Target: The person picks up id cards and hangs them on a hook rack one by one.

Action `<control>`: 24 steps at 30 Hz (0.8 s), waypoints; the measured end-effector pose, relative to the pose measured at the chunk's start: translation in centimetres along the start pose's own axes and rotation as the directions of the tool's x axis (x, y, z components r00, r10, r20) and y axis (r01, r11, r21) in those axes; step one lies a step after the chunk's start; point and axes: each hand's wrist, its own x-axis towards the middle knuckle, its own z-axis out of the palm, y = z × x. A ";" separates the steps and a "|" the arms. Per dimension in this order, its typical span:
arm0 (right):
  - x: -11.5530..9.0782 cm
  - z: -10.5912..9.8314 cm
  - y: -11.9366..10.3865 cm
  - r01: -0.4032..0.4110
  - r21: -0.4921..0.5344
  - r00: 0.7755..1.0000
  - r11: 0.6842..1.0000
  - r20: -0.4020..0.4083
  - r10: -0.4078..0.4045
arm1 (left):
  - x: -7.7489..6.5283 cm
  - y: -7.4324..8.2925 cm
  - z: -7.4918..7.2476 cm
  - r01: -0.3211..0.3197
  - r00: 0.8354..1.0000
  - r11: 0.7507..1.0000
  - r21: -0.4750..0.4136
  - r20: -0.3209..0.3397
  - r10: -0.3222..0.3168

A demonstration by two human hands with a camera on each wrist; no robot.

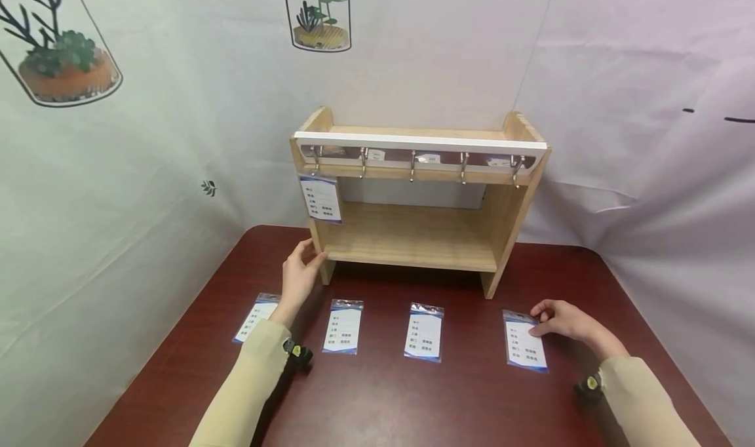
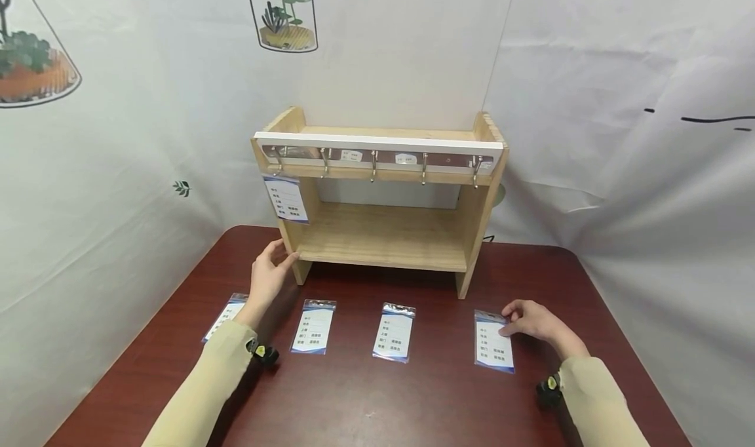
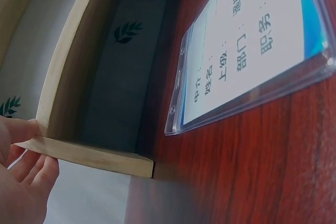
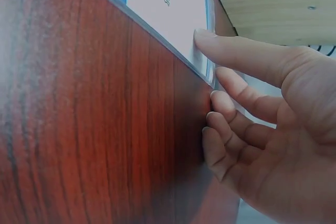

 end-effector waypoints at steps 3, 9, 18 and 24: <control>0.1 -0.1 0.0 0.005 0.006 1.000 1.000 0.017 -0.006 | 0.0 0.0 0.0 0.001 1.000 1.000 0.002 -0.002 -0.001; 0.2 -0.3 -0.1 -0.014 -0.013 0.999 1.000 0.043 0.015 | 0.1 -0.1 0.1 0.003 1.000 1.000 0.000 0.000 -0.003; 0.0 -0.2 -0.4 -0.024 -0.037 1.000 0.999 0.009 0.025 | 0.2 -0.1 0.1 -0.004 1.000 1.000 0.007 0.009 0.004; -0.2 -0.2 0.0 -0.012 -0.054 1.000 0.998 -0.029 0.010 | 0.2 -0.1 0.2 -0.001 1.000 1.000 0.018 0.003 0.001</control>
